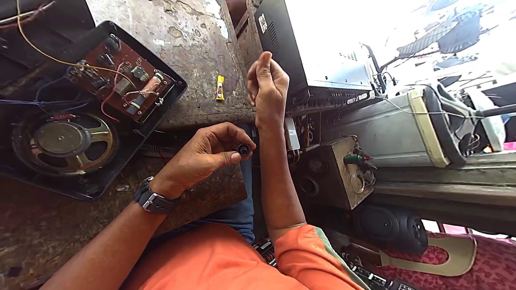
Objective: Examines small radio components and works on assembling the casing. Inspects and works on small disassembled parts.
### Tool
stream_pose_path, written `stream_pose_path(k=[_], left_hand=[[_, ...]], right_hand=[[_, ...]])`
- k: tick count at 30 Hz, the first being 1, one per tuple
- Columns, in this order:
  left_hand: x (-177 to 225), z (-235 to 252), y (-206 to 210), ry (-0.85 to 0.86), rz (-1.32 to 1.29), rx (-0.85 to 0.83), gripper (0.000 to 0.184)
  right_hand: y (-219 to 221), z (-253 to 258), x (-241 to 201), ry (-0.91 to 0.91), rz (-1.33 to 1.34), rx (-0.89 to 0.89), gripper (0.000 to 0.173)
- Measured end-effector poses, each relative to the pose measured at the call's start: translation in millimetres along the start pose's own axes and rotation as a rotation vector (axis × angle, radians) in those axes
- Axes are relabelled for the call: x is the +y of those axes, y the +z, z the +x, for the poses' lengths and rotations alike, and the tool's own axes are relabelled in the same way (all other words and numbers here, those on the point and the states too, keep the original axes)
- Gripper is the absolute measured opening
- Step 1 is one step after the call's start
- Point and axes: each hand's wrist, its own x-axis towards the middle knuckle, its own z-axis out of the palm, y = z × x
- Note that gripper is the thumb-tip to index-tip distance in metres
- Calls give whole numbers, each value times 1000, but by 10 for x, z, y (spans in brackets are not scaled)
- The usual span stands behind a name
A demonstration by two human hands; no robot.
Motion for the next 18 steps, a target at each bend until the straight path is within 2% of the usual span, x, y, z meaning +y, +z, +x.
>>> stream_pose_path(k=[3,7,10,15,18], left_hand=[[7,-18,19,-7,49,-16,29],[13,-35,41,56,218,-29,28],[99,-35,134,125,337,-19,28],[361,-598,462,153,561,220,41],[410,-1170,554,176,661,404,36]], right_hand=[[56,-212,233,2,53,128,40],[169,-327,425,-156,-217,163,30],[155,-323,441,-166,-294,140,26],[23,-318,353,-116,-154,-2,26],[-51,-268,386,-120,-104,-40,26]])
